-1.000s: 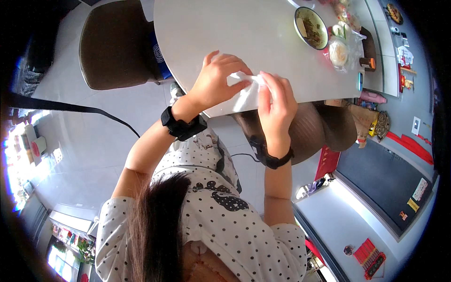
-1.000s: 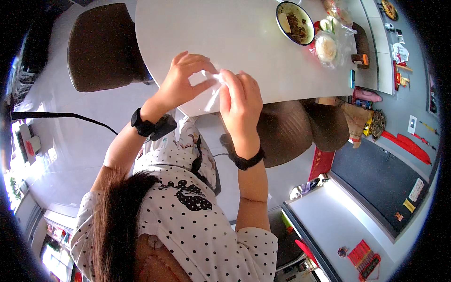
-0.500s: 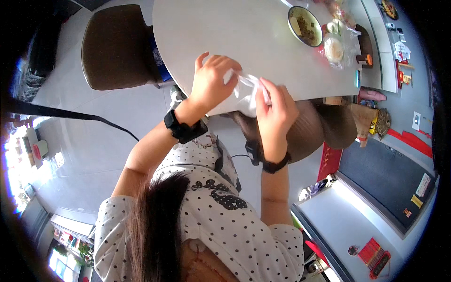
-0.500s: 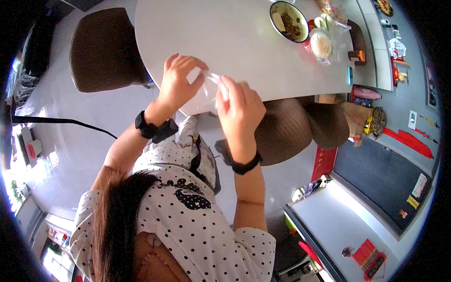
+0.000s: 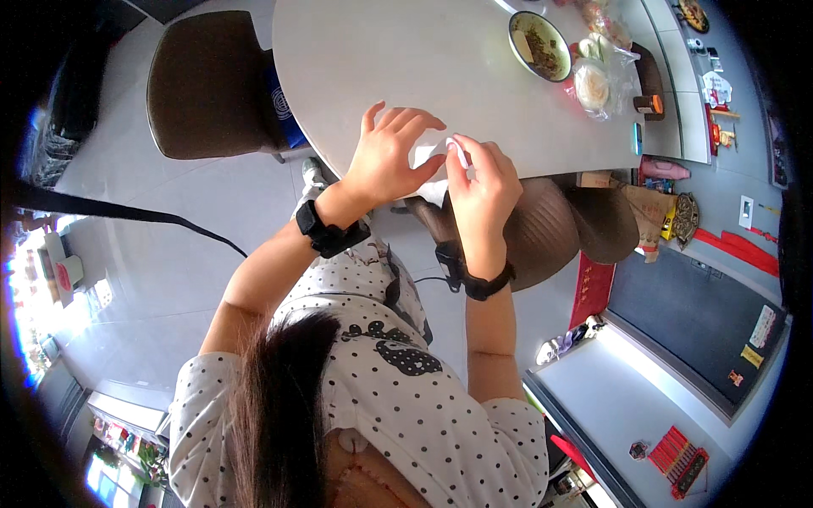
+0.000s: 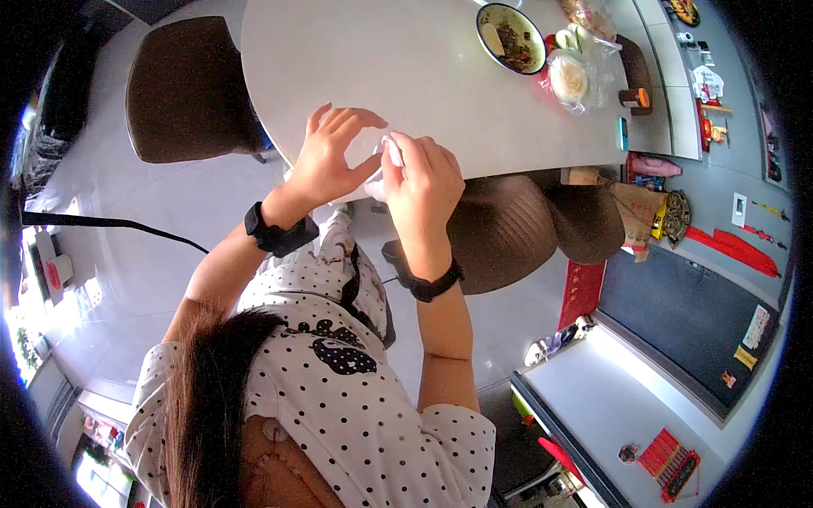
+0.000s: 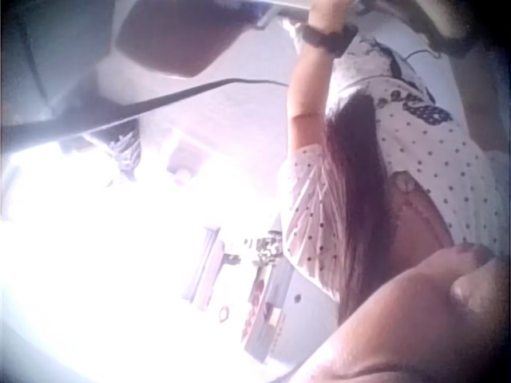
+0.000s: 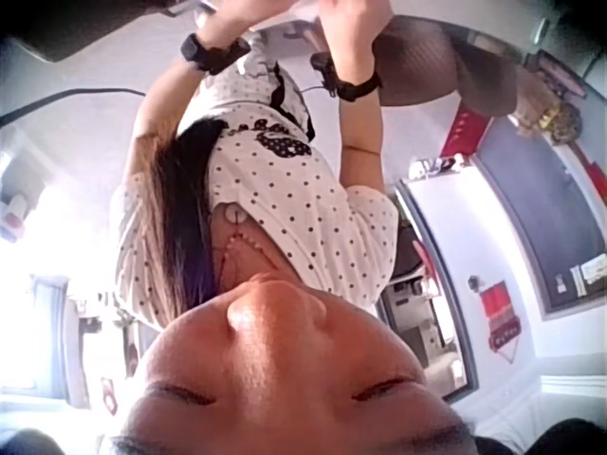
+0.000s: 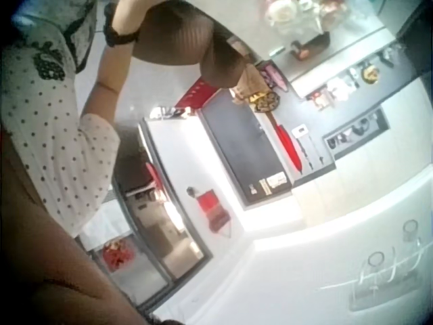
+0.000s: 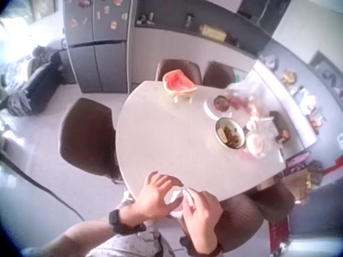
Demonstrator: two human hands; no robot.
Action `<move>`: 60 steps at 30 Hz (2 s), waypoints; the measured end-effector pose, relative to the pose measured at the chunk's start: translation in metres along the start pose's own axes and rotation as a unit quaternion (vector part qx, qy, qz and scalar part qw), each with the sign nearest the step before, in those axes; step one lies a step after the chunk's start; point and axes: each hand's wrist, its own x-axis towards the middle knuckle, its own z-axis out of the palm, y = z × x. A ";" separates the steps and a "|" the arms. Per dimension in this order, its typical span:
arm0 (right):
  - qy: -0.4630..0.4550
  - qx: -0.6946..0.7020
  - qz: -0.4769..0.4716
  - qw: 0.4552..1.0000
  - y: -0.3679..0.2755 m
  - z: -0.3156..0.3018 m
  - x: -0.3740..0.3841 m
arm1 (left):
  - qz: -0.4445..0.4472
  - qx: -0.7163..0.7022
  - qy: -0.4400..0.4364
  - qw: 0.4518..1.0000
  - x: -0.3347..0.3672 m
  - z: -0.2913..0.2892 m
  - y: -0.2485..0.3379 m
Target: The person wipes the surface of a dining table with a cloth, walks to a bathroom sink to rinse the cloth, then goes to a bedroom to fold a pillowcase on a bed.
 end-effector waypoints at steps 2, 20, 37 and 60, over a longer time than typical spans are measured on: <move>0.022 -0.005 -0.016 1.000 -0.005 -0.004 0.002 | 0.004 0.022 0.018 1.000 0.001 -0.002 0.005; -0.040 0.218 0.115 0.968 0.006 -0.004 0.008 | -0.022 0.031 0.085 0.996 -0.001 -0.005 -0.015; 0.046 0.241 0.292 0.924 0.095 -0.031 -0.007 | 0.037 0.090 0.004 0.995 0.062 0.032 -0.047; -0.078 0.014 0.399 0.914 0.225 0.013 -0.108 | 0.029 0.118 -0.066 0.990 0.109 0.165 -0.083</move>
